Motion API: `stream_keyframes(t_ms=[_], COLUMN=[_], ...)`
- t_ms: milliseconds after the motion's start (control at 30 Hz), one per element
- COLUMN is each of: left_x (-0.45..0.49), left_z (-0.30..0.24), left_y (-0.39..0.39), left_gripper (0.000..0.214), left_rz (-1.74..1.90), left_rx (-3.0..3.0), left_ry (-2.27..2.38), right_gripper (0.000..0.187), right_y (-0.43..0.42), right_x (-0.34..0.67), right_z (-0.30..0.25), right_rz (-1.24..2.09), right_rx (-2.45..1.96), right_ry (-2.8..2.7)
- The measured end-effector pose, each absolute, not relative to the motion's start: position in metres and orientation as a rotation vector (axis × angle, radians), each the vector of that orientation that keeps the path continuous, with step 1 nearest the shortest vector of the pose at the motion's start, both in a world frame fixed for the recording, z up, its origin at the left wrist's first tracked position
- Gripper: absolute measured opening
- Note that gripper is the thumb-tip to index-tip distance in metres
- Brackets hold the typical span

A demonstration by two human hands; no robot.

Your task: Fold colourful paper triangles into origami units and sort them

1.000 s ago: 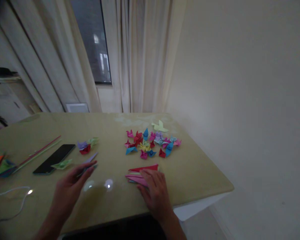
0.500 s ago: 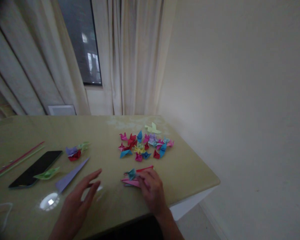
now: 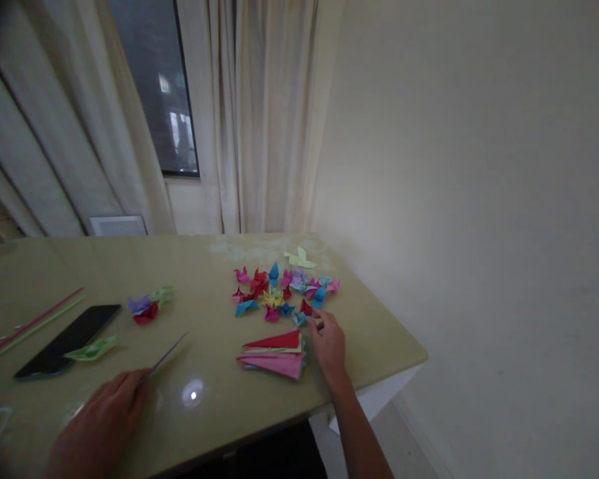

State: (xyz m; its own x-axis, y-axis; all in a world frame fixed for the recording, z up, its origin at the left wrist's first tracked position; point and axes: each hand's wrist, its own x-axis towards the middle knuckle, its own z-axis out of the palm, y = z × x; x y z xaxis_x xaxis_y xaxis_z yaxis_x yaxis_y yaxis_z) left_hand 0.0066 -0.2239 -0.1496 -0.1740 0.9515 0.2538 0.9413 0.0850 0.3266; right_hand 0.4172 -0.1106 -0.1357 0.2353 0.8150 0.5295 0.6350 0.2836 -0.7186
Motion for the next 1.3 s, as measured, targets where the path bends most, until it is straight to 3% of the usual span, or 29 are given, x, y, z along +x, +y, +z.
stream_keyframes(t_ms=[133, 233, 300, 333, 367, 467, 533, 700, 867, 1000, 1167, 1300], left_x=[0.024, 0.048, 0.067, 0.075, 0.083, 0.102, 0.115, 0.152, 0.154, 0.14, 0.167, 0.19], left_z=[-0.122, -0.093, -0.078, -0.073, -0.07, -0.071, -0.075, -0.091, -0.102, -0.095, -0.091, -0.107], left_y=[-0.221, -0.218, -0.216, -0.216, -0.215, -0.215, -0.214, -0.21, -0.192, -0.16, -0.133, -0.139], left_gripper=[0.044, 0.046, 0.047, 0.048, 0.048, 0.058, 0.066, 0.042, 0.043, 0.036, 0.067, 0.055], left_rz=[1.002, 1.055, 1.064, 1.088, 1.122, 1.241, 1.331, 1.295, 1.337, 1.1, 0.55, 0.422], left_rx=[1.753, 1.703, 1.668, 1.638, 1.596, 1.393, 1.275, 1.365, 1.537, 2.103, 2.86, 2.91], left_ry=[2.09, 1.725, 1.582, 1.531, 1.482, 1.318, 1.213, 1.143, 1.356, 1.559, 1.574, 1.336], right_gripper=[0.034, 0.032, 0.063, 0.07, 0.067, 0.029, 0.016, 0.022, 0.018, 0.021, 0.032, 0.037], right_y=[-0.146, -0.181, -0.197, -0.202, -0.204, -0.203, -0.202, -0.211, -0.2, -0.179, -0.167, -0.168], right_x=[0.396, 0.368, 0.351, 0.344, 0.338, 0.326, 0.319, 0.302, 0.332, 0.379, 0.4, 0.4], right_z=[-0.119, -0.097, -0.081, -0.075, -0.071, -0.071, -0.081, -0.11, -0.117, -0.125, -0.137, -0.14], right_rz=[0.11, 0.147, 0.124, 0.114, 0.112, 0.241, 0.436, 0.792, 0.375, 0.15, 0.413, 0.45], right_rx=[-1.249, -1.031, -0.958, -0.935, -0.913, -0.862, -0.891, -0.993, -1.07, -1.189, -1.288, -1.323], right_ry=[-1.523, -1.848, -2.046, -2.099, -2.124, -2.058, -1.872, -1.359, -1.486, -1.476, -1.413, -1.377])
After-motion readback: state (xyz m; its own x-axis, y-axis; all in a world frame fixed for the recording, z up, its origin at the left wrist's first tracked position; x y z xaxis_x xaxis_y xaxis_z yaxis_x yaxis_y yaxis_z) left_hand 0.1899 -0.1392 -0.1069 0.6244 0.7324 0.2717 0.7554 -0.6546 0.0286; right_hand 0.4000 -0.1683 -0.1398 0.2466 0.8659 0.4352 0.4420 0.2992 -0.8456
